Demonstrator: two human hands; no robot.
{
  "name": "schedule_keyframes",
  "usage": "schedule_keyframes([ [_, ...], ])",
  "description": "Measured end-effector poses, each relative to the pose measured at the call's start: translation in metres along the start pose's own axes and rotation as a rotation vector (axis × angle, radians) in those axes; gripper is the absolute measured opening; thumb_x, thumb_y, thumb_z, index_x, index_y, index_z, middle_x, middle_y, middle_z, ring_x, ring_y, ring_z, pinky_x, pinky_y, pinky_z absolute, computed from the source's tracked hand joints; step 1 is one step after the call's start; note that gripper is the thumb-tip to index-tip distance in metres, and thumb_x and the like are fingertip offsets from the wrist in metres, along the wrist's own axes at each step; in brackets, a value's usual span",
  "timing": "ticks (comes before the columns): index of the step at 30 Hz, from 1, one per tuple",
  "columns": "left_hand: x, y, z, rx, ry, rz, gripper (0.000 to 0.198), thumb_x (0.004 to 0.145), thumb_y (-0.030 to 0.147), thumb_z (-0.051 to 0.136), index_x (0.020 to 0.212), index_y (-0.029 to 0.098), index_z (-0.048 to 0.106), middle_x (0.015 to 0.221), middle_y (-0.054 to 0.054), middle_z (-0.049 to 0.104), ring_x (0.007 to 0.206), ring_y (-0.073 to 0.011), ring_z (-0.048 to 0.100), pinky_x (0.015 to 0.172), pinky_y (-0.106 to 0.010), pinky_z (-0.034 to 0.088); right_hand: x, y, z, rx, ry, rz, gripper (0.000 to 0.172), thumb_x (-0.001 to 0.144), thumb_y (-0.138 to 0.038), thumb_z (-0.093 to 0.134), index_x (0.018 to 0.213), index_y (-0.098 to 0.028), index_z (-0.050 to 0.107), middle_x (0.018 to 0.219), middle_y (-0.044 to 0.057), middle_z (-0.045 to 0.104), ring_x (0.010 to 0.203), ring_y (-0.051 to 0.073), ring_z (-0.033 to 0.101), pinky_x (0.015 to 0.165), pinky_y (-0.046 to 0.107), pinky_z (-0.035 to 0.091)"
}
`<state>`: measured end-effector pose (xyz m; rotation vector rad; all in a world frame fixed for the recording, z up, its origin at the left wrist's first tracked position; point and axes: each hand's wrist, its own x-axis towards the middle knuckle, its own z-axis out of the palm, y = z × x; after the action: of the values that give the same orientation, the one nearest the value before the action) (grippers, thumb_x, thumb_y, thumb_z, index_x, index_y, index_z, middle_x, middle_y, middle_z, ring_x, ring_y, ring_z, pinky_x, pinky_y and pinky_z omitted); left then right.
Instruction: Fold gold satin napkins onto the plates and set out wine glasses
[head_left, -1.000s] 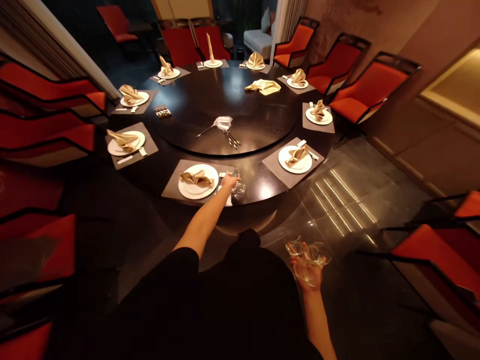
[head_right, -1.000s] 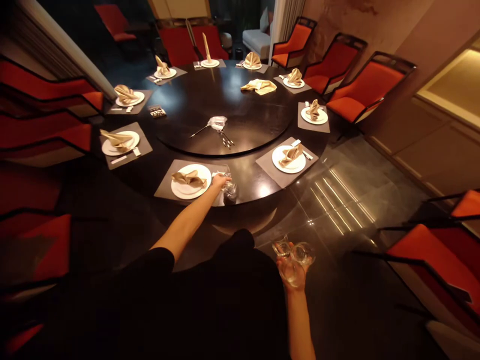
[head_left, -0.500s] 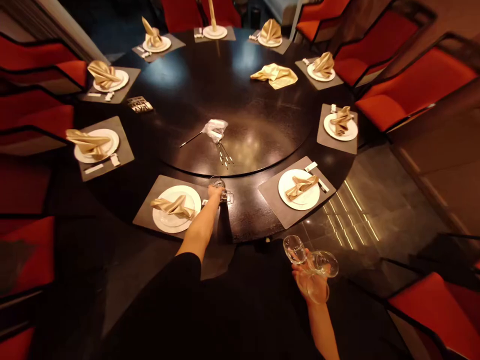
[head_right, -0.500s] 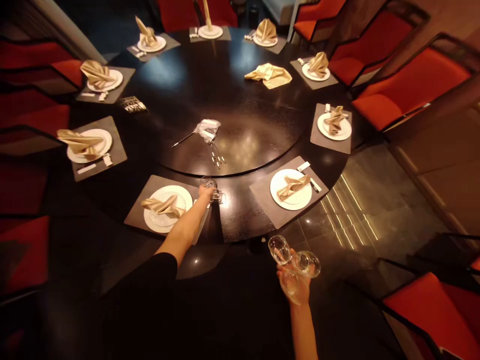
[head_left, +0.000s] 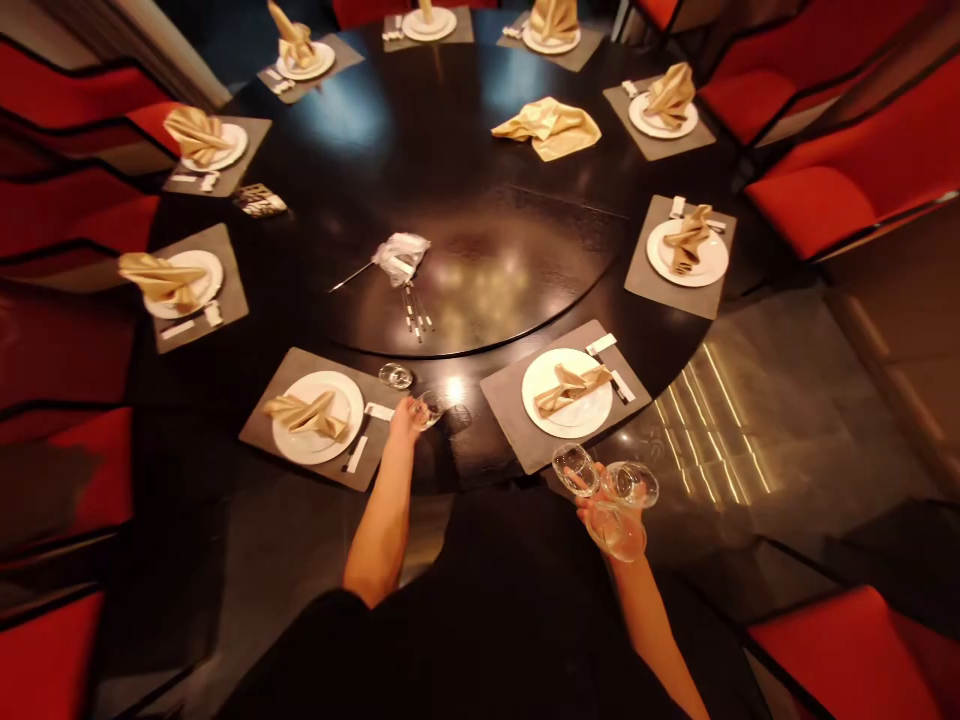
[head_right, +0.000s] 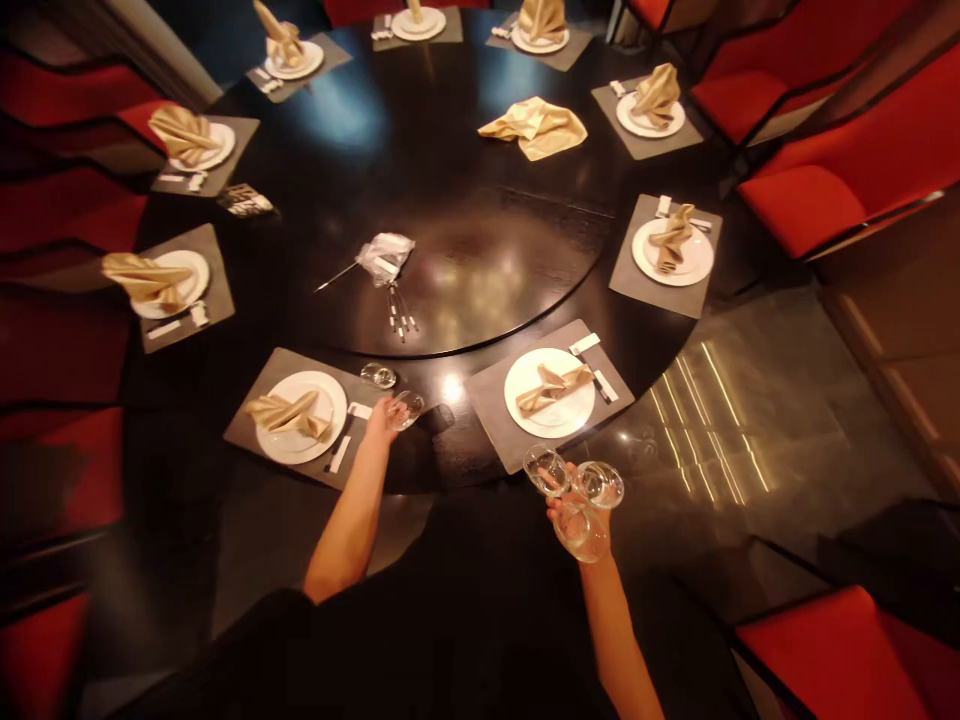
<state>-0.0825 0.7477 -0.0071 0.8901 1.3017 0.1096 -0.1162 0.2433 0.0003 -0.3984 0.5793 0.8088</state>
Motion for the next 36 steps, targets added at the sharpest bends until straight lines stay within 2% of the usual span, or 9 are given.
schedule_keyframes([
  [4, -0.043, -0.078, 0.021, -0.152, -0.244, -0.167, 0.016, 0.093, 0.037, 0.063, 0.103, 0.025, 0.067, 0.114, -0.015, 0.078, 0.135, -0.0289, 0.069, 0.114, -0.045, 0.060, -0.005, -0.032, -0.003, -0.008, 0.024, -0.034, 0.066, 0.082, -0.086, 0.072, 0.130, -0.042, 0.079, 0.155, 0.010, 0.063, 0.082, 0.016, 0.062, 0.072, 0.036, 0.060],
  [9, -0.082, -0.147, 0.043, -0.350, -0.741, -0.379, 0.064, 0.080, 0.046, 0.066, 0.139, 0.023, 0.063, 0.150, -0.017, 0.068, 0.160, -0.0389, 0.046, 0.136, -0.066, 0.028, -0.027, -0.050, -0.004, 0.028, 0.079, -0.063, 0.069, 0.080, -0.089, 0.074, 0.135, -0.047, 0.075, 0.159, 0.008, 0.060, 0.086, 0.015, 0.064, 0.078, 0.037, 0.062],
  [13, -0.083, -0.134, 0.093, -0.239, -0.962, -0.225, 0.076, 0.073, 0.036, 0.075, 0.145, 0.020, 0.058, 0.154, -0.021, 0.066, 0.155, -0.0445, 0.051, 0.139, -0.064, 0.022, -0.040, -0.065, -0.004, 0.035, 0.095, -0.113, 0.063, 0.087, -0.082, 0.071, 0.138, -0.045, 0.074, 0.159, 0.008, 0.061, 0.082, 0.015, 0.062, 0.076, 0.038, 0.061],
  [16, -0.068, -0.103, 0.161, -0.034, -1.047, -0.079, 0.075, 0.079, 0.031, 0.081, 0.147, 0.027, 0.053, 0.150, -0.017, 0.069, 0.147, -0.0385, 0.062, 0.134, -0.057, 0.035, -0.042, -0.093, -0.011, 0.040, 0.093, -0.120, 0.059, 0.093, -0.075, 0.068, 0.142, -0.043, 0.071, 0.157, 0.008, 0.062, 0.081, 0.015, 0.062, 0.079, 0.041, 0.062],
  [20, -0.039, -0.076, 0.283, 0.337, -0.798, 0.205, 0.070, 0.078, 0.032, 0.089, 0.136, 0.028, 0.050, 0.151, -0.013, 0.067, 0.130, -0.0316, 0.070, 0.109, -0.052, 0.058, -0.045, -0.155, -0.036, 0.032, 0.066, -0.092, 0.069, 0.091, -0.080, 0.067, 0.149, -0.044, 0.067, 0.156, 0.009, 0.063, 0.082, 0.016, 0.066, 0.081, 0.042, 0.063],
  [23, -0.021, -0.076, 0.375, 0.565, -0.541, 0.403, 0.066, 0.077, 0.035, 0.091, 0.130, 0.022, 0.055, 0.144, -0.016, 0.068, 0.123, -0.0321, 0.069, 0.100, -0.047, 0.056, -0.058, -0.215, -0.065, 0.041, 0.042, -0.072, 0.077, 0.090, -0.086, 0.064, 0.154, -0.044, 0.063, 0.163, 0.009, 0.058, 0.091, 0.021, 0.072, 0.084, 0.045, 0.064],
  [26, -0.012, -0.083, 0.445, 0.820, -0.357, 0.626, 0.067, 0.069, 0.025, 0.093, 0.127, 0.017, 0.061, 0.138, -0.018, 0.068, 0.125, -0.0337, 0.064, 0.107, -0.046, 0.048, -0.082, -0.275, -0.096, 0.091, 0.010, -0.067, 0.079, 0.089, -0.090, 0.062, 0.153, -0.044, 0.065, 0.167, 0.008, 0.054, 0.105, 0.026, 0.076, 0.090, 0.047, 0.064],
  [30, -0.008, -0.090, 0.498, 0.984, -0.254, 0.726, 0.069, 0.060, 0.009, 0.090, 0.123, 0.013, 0.062, 0.137, -0.017, 0.067, 0.126, -0.0269, 0.058, 0.115, -0.038, 0.038, -0.107, -0.346, -0.125, 0.101, 0.038, -0.100, 0.076, 0.083, -0.094, 0.064, 0.146, -0.052, 0.069, 0.163, 0.004, 0.059, 0.108, 0.026, 0.075, 0.089, 0.046, 0.063],
  [36, 0.001, -0.108, 0.522, 0.977, -0.080, 0.633, 0.056, 0.076, 0.011, 0.087, 0.120, 0.017, 0.052, 0.122, -0.011, 0.068, 0.108, -0.0218, 0.058, 0.100, -0.035, 0.039, -0.093, -0.423, -0.122, -0.079, 0.214, -0.209, 0.074, 0.073, -0.098, 0.069, 0.133, -0.055, 0.076, 0.157, 0.004, 0.063, 0.102, 0.027, 0.071, 0.086, 0.051, 0.062],
])
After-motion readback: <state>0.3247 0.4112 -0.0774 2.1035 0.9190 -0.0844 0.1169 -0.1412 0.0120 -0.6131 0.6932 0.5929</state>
